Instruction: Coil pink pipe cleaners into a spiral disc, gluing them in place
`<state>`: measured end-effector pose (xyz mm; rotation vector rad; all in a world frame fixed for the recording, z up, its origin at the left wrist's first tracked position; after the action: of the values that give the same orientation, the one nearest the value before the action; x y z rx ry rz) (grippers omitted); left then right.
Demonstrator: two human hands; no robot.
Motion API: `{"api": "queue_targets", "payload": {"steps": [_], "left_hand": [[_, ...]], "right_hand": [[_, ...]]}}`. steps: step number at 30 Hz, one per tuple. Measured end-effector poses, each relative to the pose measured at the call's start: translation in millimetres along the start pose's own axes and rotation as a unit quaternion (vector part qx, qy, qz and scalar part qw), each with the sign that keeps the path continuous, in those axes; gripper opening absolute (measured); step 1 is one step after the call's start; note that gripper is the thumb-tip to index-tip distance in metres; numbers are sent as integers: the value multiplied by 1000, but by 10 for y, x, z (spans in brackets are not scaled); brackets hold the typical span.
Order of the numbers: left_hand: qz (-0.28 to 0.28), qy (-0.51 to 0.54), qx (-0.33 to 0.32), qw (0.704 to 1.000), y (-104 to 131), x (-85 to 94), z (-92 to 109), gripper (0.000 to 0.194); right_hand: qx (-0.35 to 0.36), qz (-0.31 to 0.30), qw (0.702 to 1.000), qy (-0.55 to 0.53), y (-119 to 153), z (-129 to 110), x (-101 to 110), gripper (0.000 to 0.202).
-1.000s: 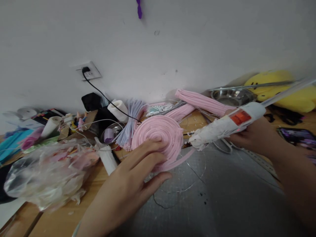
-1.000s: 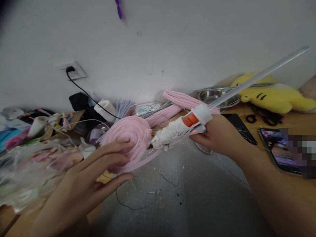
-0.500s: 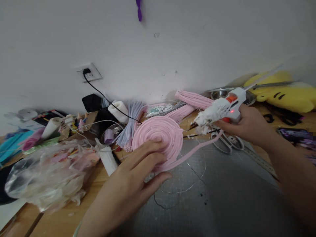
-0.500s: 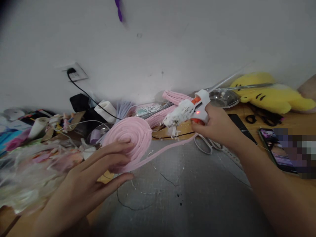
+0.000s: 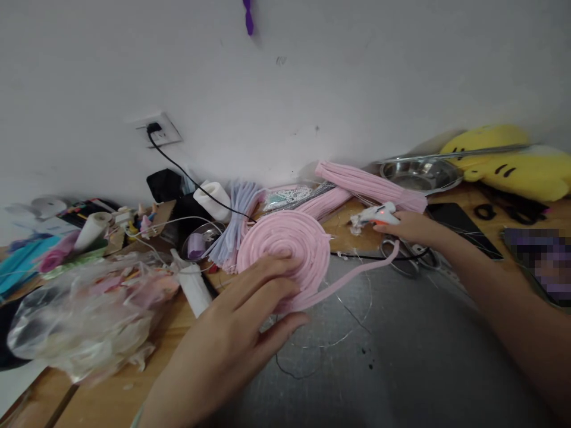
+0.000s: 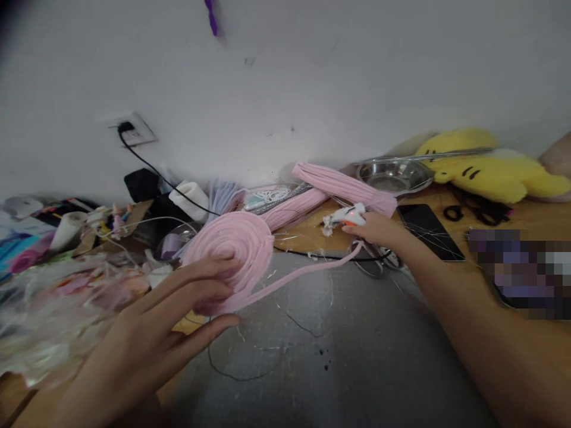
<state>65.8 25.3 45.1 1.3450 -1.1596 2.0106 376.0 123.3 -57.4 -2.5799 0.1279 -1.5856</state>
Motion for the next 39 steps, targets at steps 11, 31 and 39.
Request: {"api": "queue_targets", "payload": {"steps": [11,31,39], "left_hand": [[1,7,-5,1000,-14,-2,23,16],[6,-13,-1,1000,-28,-48,51,15],[23,-16,-26,999,-69,-47,109,10]], "right_hand": [[58,-100,993,-10,573,-811,422,42],[73,28,995,-63,574,-1040,407,41],[141,109,983,-41,552,-1196,404,26]]}}
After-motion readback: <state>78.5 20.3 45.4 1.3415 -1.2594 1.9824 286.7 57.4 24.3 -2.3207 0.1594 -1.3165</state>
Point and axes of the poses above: each hand's wrist, its own y-axis away from the middle knuckle, its own x-axis out of the back of the hand, z = x × y, the point moved 6 cm from there along -y, towards the middle knuckle, and after that the axes turned 1 degree about -x, right-handed, at the moved point
